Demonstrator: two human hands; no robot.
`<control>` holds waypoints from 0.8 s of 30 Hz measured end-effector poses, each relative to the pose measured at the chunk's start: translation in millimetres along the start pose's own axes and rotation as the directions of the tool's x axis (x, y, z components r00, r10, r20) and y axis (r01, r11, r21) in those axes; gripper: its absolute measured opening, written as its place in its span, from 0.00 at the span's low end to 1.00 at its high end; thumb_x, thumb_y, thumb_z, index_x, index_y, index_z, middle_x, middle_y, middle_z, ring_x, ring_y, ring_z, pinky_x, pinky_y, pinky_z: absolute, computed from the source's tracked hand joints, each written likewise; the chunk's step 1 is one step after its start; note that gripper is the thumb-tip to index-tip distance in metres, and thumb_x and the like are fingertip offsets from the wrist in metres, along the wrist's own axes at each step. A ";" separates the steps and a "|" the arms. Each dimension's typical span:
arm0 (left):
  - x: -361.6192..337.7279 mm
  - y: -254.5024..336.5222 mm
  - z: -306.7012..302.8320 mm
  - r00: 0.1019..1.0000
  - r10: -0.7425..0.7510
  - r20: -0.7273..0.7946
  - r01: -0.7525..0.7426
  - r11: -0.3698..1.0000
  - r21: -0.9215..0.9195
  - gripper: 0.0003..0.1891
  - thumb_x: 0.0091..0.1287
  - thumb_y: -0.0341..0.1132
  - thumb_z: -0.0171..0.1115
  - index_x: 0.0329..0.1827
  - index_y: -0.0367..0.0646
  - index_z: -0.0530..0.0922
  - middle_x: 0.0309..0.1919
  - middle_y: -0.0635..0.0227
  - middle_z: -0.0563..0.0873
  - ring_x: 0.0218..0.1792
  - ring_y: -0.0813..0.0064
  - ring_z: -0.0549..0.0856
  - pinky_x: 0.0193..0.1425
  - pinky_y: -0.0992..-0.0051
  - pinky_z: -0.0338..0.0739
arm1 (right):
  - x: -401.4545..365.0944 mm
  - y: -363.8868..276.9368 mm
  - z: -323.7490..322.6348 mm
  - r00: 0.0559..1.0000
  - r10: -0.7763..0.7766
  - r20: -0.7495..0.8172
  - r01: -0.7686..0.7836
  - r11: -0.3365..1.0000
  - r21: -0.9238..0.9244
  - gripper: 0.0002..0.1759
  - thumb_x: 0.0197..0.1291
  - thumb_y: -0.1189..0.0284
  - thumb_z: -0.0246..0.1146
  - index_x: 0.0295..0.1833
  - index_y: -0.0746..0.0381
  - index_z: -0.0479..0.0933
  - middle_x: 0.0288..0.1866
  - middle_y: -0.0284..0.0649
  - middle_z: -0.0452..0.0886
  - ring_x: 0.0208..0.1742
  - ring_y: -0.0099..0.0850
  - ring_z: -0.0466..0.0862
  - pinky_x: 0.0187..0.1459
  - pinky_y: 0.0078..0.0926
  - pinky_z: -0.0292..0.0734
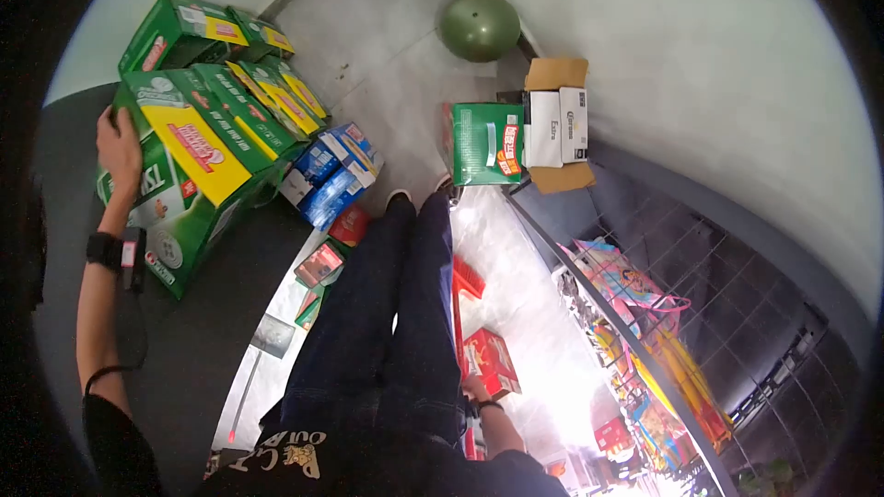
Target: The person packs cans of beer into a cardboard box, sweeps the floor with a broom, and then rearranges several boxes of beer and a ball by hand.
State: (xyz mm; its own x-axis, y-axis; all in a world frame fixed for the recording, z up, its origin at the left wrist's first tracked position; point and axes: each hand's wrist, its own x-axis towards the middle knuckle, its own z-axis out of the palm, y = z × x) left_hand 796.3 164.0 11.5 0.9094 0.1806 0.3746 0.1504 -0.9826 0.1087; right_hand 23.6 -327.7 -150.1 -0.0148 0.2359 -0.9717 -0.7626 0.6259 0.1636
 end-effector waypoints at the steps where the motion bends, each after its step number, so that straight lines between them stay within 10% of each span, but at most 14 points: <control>1: 0.1 3.4 -0.3 1.000 -0.010 -0.010 0.010 1.000 0.011 0.24 0.63 0.49 0.47 0.54 0.40 0.71 0.49 0.53 0.77 0.53 0.55 0.73 0.57 0.63 0.64 | -5.6 11.2 -5.7 0.996 -0.050 -0.078 0.026 0.956 -0.293 0.19 0.51 0.60 0.60 0.39 0.66 0.76 0.32 0.46 0.80 0.35 0.34 0.80 0.33 0.31 0.72; 4: -1.8 4.5 1.4 0.999 -0.013 -0.037 0.014 1.000 0.025 0.23 0.62 0.50 0.48 0.52 0.41 0.72 0.50 0.55 0.77 0.53 0.56 0.73 0.56 0.61 0.63 | -19.5 14.6 -17.2 0.932 -0.312 -0.182 -0.056 0.372 -0.926 0.22 0.51 0.60 0.60 0.39 0.71 0.72 0.30 0.59 0.77 0.37 0.52 0.79 0.36 0.42 0.73; 8: -3.5 8.5 7.1 0.995 -0.034 -0.096 0.037 0.999 0.032 0.24 0.62 0.50 0.48 0.53 0.41 0.71 0.51 0.56 0.76 0.56 0.58 0.71 0.59 0.59 0.59 | -147.3 -46.2 59.9 0.903 -0.358 -0.238 -0.046 0.469 -0.882 0.15 0.54 0.65 0.57 0.37 0.68 0.72 0.24 0.50 0.77 0.25 0.41 0.80 0.23 0.36 0.72; 11: -10.4 15.0 1.0 0.994 -0.050 -0.099 0.052 0.998 0.022 0.24 0.62 0.49 0.48 0.54 0.41 0.70 0.52 0.57 0.75 0.57 0.60 0.70 0.61 0.58 0.56 | -219.3 -42.7 80.3 0.949 -0.133 -0.286 -0.004 0.902 -0.432 0.07 0.60 0.69 0.54 0.37 0.60 0.66 0.17 0.31 0.66 0.13 0.21 0.68 0.13 0.22 0.64; 15: -9.4 20.1 -0.9 0.992 -0.060 -0.115 0.059 0.998 -0.011 0.23 0.61 0.47 0.48 0.54 0.42 0.69 0.53 0.58 0.74 0.59 0.62 0.69 0.62 0.58 0.54 | -284.7 -42.3 116.3 0.970 -0.037 -0.239 0.056 0.996 0.074 0.06 0.60 0.72 0.55 0.38 0.58 0.64 0.18 0.29 0.63 0.14 0.19 0.64 0.13 0.14 0.57; 18: -10.3 20.5 -1.3 0.990 -0.059 -0.127 0.059 0.998 -0.004 0.22 0.61 0.46 0.49 0.54 0.42 0.69 0.53 0.59 0.74 0.59 0.64 0.68 0.62 0.58 0.55 | -336.8 -61.1 174.6 0.914 -0.226 -0.337 0.075 0.911 -0.406 0.09 0.61 0.74 0.53 0.47 0.58 0.67 0.20 0.27 0.64 0.17 0.17 0.63 0.16 0.12 0.56; 20: -10.1 23.7 -3.3 0.991 -0.070 -0.115 0.072 0.997 0.018 0.22 0.60 0.46 0.49 0.53 0.42 0.69 0.53 0.59 0.74 0.59 0.64 0.68 0.62 0.58 0.55 | -317.5 -4.3 96.6 0.952 -0.156 -0.264 0.084 0.961 -0.264 0.15 0.61 0.74 0.54 0.54 0.58 0.65 0.21 0.27 0.66 0.18 0.17 0.66 0.16 0.12 0.58; 24: -10.0 27.7 -7.0 0.990 -0.079 -0.118 0.082 0.997 0.017 0.22 0.60 0.45 0.50 0.53 0.42 0.69 0.53 0.60 0.74 0.58 0.64 0.69 0.62 0.56 0.55 | -372.5 -44.0 160.7 0.930 -0.251 -0.269 0.110 0.887 -0.449 0.16 0.62 0.74 0.53 0.55 0.58 0.65 0.21 0.27 0.66 0.18 0.17 0.65 0.16 0.12 0.58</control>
State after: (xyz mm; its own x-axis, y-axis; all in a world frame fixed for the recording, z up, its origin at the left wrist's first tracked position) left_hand 788.7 135.3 17.2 0.8425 0.2615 0.4709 0.2307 -0.9652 0.1232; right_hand 166.6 -323.7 232.1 0.0037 -0.1384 -0.9904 -0.9683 0.2468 -0.0381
